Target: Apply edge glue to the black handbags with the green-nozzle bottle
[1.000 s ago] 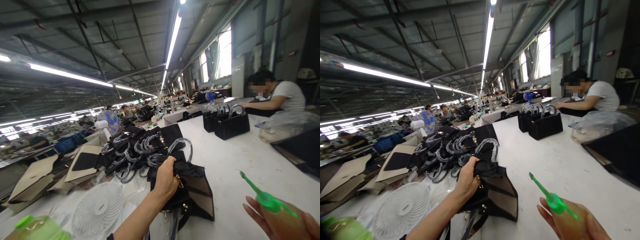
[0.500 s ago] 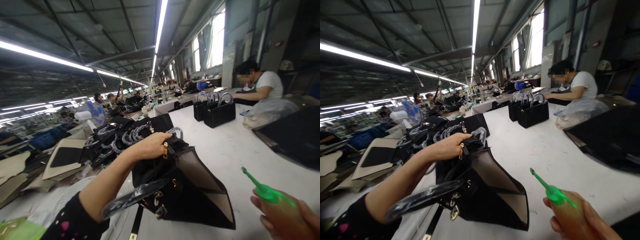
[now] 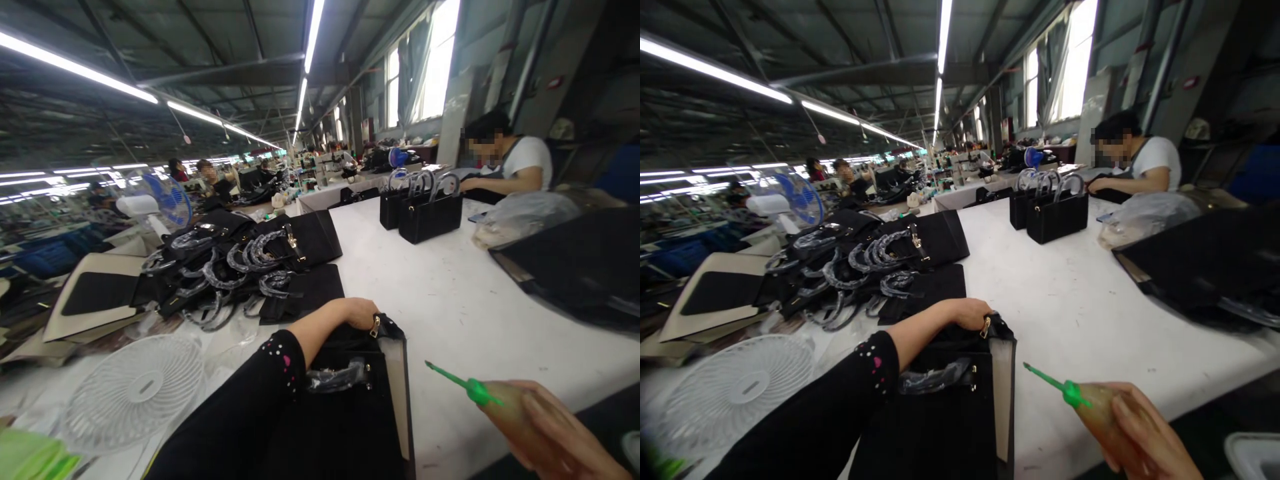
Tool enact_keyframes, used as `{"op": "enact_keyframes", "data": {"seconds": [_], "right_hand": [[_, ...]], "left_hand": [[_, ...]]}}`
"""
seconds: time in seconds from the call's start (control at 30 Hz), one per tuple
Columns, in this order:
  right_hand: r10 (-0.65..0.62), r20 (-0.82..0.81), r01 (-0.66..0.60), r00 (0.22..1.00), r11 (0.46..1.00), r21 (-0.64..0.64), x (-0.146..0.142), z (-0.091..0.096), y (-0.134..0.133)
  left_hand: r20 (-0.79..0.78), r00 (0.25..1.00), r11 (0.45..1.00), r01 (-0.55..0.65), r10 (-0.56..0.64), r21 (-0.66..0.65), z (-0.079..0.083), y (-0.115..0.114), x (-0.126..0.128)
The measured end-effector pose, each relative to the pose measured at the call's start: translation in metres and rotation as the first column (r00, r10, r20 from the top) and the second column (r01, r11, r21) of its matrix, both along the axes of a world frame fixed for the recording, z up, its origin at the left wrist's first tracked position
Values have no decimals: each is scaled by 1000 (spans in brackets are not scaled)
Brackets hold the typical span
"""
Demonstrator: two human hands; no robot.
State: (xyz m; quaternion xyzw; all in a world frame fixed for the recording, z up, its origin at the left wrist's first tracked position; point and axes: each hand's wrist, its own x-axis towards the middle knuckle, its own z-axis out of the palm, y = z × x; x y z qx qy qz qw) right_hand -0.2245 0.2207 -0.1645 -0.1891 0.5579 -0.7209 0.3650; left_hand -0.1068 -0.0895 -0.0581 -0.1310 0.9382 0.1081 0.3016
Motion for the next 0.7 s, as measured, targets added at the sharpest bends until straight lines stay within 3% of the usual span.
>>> {"op": "enact_keyframes", "data": {"seconds": [0.13, 0.23, 0.37, 0.53, 0.7], "right_hand": [[103, -143, -87, 984, 990, 112, -9, 1, -7], [172, -164, -138, 971, 970, 199, -20, -10, -13], [217, -284, -139, 934, 952, 272, -35, -21, -26], [284, -434, -147, 855, 936, 321, -43, -14, -43], [315, -467, -155, 826, 924, 350, -55, -16, -56]], "left_hand": [[49, 999, 1000, 3, -4, 21, -42, -1, -2], [38, 999, 997, -12, 10, 72, -58, -6, -1], [24, 998, 989, -65, 63, 134, -67, -14, 1], [25, 990, 981, -139, 137, 132, -74, -18, 2], [17, 987, 978, -163, 162, 131, -76, -18, 2]]}}
